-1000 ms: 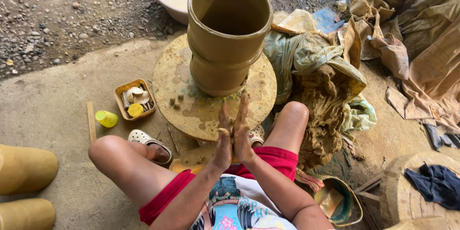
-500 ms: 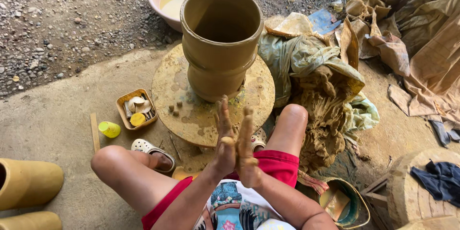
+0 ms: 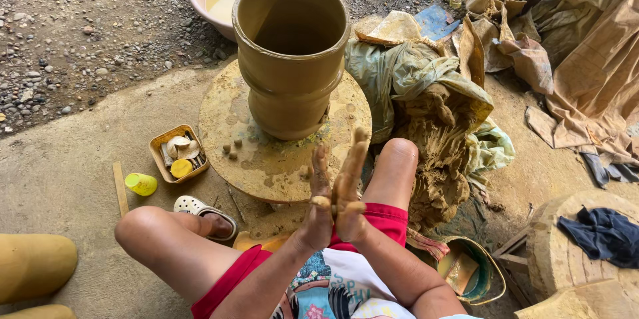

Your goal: The person manipulates clay on a pottery wheel, periodically dipping their hands into a bucket of water and applying small pieces of fresh clay to a tall cylinder.

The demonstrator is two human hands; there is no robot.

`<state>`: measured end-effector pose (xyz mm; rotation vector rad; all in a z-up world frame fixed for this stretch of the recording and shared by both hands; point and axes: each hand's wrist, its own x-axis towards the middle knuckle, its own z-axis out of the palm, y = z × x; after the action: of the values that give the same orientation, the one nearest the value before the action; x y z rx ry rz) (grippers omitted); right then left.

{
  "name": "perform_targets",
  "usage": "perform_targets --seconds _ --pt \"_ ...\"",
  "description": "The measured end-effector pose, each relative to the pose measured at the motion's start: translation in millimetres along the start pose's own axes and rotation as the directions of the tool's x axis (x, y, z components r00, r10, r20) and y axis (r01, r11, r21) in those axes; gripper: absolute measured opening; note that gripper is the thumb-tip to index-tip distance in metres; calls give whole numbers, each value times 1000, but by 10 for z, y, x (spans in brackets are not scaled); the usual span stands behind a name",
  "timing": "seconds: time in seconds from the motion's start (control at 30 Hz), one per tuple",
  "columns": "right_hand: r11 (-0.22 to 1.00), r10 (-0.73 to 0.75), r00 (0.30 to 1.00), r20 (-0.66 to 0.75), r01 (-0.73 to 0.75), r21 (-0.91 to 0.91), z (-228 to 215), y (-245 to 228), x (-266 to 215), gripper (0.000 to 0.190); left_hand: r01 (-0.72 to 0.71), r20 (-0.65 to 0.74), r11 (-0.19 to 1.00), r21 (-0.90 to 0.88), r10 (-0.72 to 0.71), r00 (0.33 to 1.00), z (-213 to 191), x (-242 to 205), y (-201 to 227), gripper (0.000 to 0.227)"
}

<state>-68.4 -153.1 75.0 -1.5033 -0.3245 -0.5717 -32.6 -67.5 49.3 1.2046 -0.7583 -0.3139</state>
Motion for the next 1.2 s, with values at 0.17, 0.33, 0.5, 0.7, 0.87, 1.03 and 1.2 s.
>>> perform_targets --seconds 0.17,0.33,0.5,0.7,0.87,1.03,1.2 --pt "991 -57 998 38 61 -122 161 -20 -54 69 -40 -173 993 112 59 983 -194 238 76 101" --pt "1000 -9 1000 3 9 -6 -56 -14 -10 68 -11 -23 985 175 16 1000 0 86 115 100" --pt "987 -63 996 69 72 -141 152 -3 -9 67 -139 -202 986 93 156 967 -54 238 222 102" --pt "931 -88 996 30 93 -353 -53 149 311 65 174 -161 495 -851 -561 812 -2 -77 -163 76" --pt "792 78 977 -197 -181 -584 -533 396 422 64 124 -187 433 -893 -607 772 -685 -476 -580 32" --pt "635 565 794 -226 -593 -496 -710 845 187 47 160 -785 976 -147 -214 581 -1336 -334 -570 50" --pt "535 561 827 -37 -396 -747 -522 1168 94 49 610 -801 703 366 -95 591 -1654 -124 -832 67"
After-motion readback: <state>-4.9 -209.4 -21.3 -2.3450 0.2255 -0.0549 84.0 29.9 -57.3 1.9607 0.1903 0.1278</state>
